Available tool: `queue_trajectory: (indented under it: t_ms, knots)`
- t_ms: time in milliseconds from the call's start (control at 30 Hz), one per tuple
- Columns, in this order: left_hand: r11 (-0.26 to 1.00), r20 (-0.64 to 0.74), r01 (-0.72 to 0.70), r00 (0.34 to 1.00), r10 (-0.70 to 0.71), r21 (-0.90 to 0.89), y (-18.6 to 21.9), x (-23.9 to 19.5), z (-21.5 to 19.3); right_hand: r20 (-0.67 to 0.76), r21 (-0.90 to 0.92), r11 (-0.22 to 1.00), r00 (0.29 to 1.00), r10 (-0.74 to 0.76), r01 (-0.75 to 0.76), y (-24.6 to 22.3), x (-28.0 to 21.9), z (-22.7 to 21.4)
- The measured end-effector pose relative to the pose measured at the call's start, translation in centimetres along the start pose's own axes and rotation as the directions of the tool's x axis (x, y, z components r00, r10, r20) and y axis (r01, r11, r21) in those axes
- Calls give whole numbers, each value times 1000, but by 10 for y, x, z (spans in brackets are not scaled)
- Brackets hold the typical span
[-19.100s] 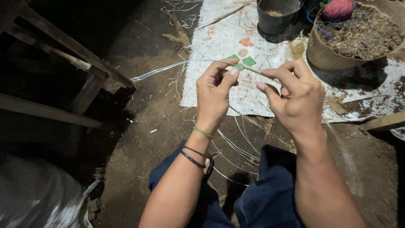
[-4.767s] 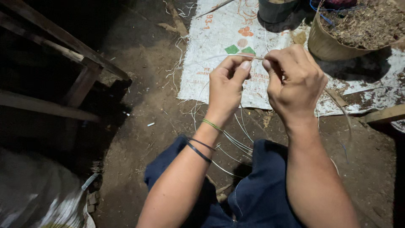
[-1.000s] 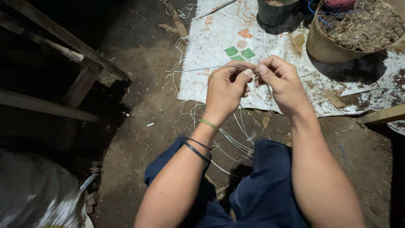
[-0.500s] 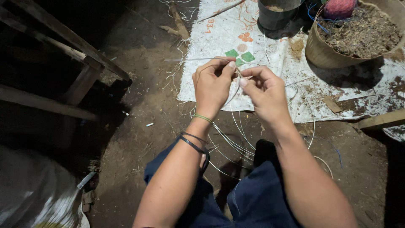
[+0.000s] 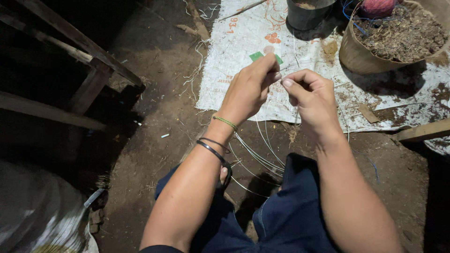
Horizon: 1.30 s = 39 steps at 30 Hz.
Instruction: The person sits on the floor and bends a thin metal wire into a circular shape using both hands. They then use pliers to cut the wire and continue shaping it.
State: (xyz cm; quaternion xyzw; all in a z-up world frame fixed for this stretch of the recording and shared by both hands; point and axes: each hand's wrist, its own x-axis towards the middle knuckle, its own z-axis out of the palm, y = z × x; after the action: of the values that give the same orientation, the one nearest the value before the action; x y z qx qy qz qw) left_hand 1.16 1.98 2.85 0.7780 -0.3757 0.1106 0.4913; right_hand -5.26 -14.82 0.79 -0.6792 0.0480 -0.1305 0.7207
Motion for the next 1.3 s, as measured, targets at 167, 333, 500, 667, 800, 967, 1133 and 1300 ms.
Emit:
queue_trajectory:
  t_ms: [167,333,500,667,800,967,1133,1300]
  knots:
    - [993,-44,-119,992,120,19,0,9,-5,-55,209,978,998,13,-1,-3,5,1]
    - [987,28,-37,999,42,-157,-7,25,-15,-84,304,952,996,-13,38,-6,12,7]
    - [978,-128,-195,975,184,-79,-8,31,-19,-83,331,941,995,-50,74,-6,29,17]
    - [990,-193,-137,973,129,-32,-4,31,-15,-56,361,926,993,-101,115,-5,37,18]
    - [998,-118,-41,992,35,-51,-7,27,-17,7,281,957,997,-79,74,-5,36,10]
    - [992,-39,18,999,-23,-127,-11,19,-19,64,256,966,998,19,-34,-8,32,2]
    - [950,10,71,997,-71,-306,-13,12,-17,102,269,958,992,71,-96,-16,25,0]
    - [874,46,155,987,-151,-461,-9,15,-15,-3,0,995,995,-98,98,-24,25,4]
